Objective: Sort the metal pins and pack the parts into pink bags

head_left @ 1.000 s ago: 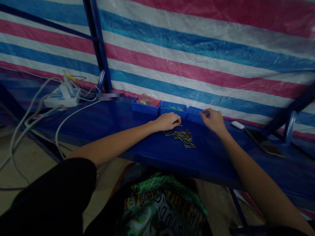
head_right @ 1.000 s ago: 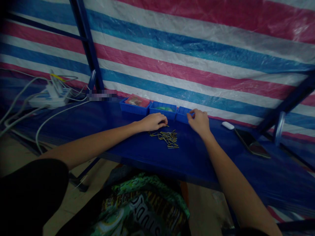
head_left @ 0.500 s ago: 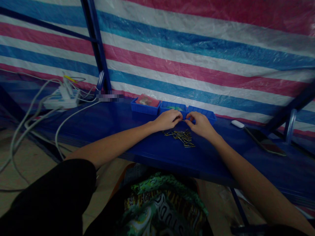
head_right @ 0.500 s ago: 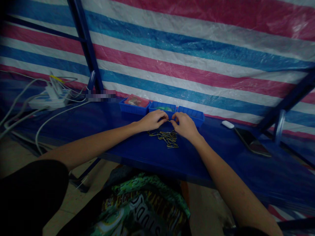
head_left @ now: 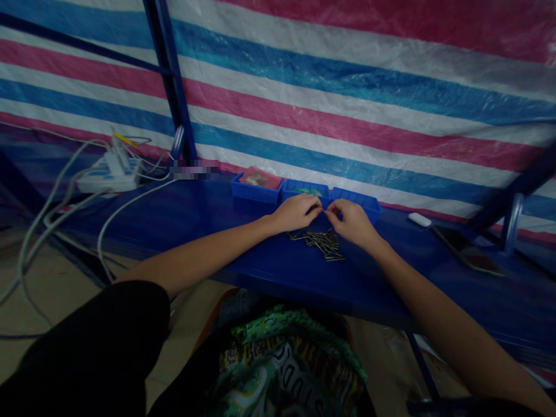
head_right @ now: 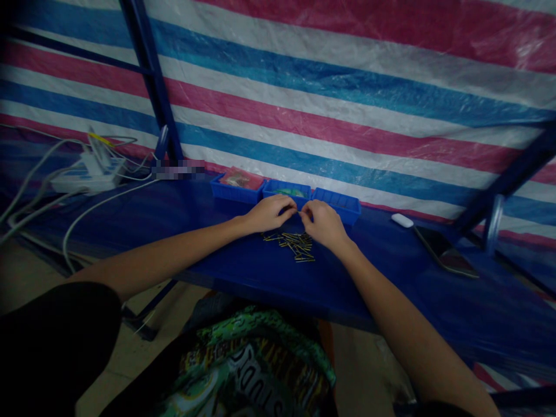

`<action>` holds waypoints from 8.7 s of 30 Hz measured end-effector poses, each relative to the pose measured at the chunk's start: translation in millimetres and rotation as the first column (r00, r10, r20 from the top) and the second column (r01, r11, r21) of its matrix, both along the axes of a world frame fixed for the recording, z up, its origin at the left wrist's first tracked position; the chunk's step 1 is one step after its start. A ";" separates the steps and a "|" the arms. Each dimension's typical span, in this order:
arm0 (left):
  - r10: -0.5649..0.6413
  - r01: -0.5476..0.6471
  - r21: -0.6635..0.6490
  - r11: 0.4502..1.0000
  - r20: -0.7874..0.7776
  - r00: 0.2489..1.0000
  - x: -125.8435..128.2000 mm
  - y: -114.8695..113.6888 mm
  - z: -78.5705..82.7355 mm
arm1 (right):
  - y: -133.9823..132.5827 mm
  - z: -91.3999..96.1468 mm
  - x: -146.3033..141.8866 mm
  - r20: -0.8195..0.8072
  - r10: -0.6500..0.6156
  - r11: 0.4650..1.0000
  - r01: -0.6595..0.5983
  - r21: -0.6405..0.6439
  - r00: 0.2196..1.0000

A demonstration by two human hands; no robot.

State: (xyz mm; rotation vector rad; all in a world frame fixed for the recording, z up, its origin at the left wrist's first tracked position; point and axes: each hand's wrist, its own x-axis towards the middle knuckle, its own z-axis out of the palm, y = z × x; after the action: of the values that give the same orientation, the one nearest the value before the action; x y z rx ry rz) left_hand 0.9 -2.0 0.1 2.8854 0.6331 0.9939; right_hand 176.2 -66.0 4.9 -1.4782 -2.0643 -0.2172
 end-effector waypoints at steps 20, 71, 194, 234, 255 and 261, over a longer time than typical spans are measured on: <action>0.010 -0.010 0.026 1.000 -0.018 1.000 -1.2 -6.8 2.3 | -8.2 3.5 -12.5 -0.039 0.070 0.997 -0.069 0.024 0.997; 0.005 -0.005 0.019 1.000 -0.004 1.000 1.4 -3.9 -2.2 | -9.2 6.5 -10.1 0.002 0.006 1.000 -0.006 0.004 1.000; 0.002 -0.024 0.233 0.972 0.094 0.996 -1.5 4.1 0.5 | -17.0 10.4 -15.4 -0.115 -0.038 0.990 0.053 0.129 0.993; -0.049 0.028 0.140 0.990 0.147 0.988 -0.5 5.2 -0.9 | -15.9 11.9 -14.2 -0.096 -0.077 0.981 0.093 0.169 0.992; -0.028 0.010 0.117 0.993 0.153 0.988 -2.1 -4.3 5.0 | -14.6 12.4 -12.9 -0.044 -0.077 0.979 0.084 0.188 0.996; -0.044 0.025 0.115 0.993 0.169 0.985 -1.8 -3.1 3.6 | -14.4 12.0 -12.9 -0.047 -0.079 0.978 0.087 0.187 0.996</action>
State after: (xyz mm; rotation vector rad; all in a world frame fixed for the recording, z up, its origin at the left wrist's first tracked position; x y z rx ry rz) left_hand -0.9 -5.1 3.7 2.8502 0.5298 1.2955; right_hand 163.3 -80.4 16.9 -1.4410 -1.8954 -0.4028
